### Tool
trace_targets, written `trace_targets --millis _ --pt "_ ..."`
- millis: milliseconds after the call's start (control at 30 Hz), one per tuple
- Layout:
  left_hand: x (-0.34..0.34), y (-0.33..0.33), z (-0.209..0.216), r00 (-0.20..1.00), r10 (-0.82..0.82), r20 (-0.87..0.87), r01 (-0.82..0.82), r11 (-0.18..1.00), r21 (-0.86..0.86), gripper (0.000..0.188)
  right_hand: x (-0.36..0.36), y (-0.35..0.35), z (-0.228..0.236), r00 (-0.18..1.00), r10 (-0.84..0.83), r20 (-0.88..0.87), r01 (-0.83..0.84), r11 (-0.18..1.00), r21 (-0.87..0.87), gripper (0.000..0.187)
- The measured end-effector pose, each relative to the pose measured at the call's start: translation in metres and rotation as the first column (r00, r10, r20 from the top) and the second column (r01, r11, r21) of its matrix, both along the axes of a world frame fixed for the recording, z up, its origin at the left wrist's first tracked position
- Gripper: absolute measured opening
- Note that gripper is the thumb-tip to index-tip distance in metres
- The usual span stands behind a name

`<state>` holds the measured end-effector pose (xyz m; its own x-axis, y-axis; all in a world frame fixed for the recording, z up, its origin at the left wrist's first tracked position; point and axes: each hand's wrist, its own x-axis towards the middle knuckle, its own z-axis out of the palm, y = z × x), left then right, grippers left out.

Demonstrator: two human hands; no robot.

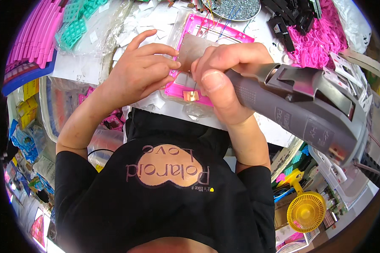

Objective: Assembling a pink toy camera by fitting internal components, attaching the shell, and using an electric screwdriver.

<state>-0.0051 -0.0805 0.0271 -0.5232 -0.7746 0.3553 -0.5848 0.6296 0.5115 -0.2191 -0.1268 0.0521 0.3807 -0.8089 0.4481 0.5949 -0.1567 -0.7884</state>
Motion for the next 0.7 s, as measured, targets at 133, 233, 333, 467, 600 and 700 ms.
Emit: trace_targets --millis 133,233,333,467,600,700 --pt "0.002 0.003 0.002 1.000 0.020 0.000 -0.020 0.999 0.033 0.016 -0.004 0.000 0.007 0.998 -0.016 -0.066 0.012 0.998 -0.057 0.029" --pt "-0.003 0.008 0.009 0.992 0.098 -0.084 -0.094 0.994 0.056 0.014 -0.004 -0.001 0.015 0.988 -0.016 -0.153 -0.002 0.993 -0.120 0.028" --pt "-0.014 0.007 0.026 0.936 0.171 -0.309 -0.111 0.973 0.203 0.013 -0.002 -0.003 0.032 0.957 -0.128 -0.260 0.093 0.985 -0.144 0.026" --pt "-0.027 -0.019 0.071 0.652 0.222 -0.725 -0.106 0.973 0.203 0.012 0.003 -0.019 0.059 0.840 -0.262 -0.474 0.225 0.965 -0.134 0.021" --pt "-0.051 -0.063 0.133 0.567 -0.045 -0.823 -0.158 0.974 -0.162 0.011 0.012 -0.048 0.073 0.827 -0.346 -0.442 0.349 0.934 -0.079 0.017" --pt "-0.081 -0.083 0.152 0.607 -0.119 -0.786 -0.180 0.942 -0.283 0.010 0.014 -0.063 0.075 0.810 -0.413 -0.417 0.367 0.911 -0.190 0.013"
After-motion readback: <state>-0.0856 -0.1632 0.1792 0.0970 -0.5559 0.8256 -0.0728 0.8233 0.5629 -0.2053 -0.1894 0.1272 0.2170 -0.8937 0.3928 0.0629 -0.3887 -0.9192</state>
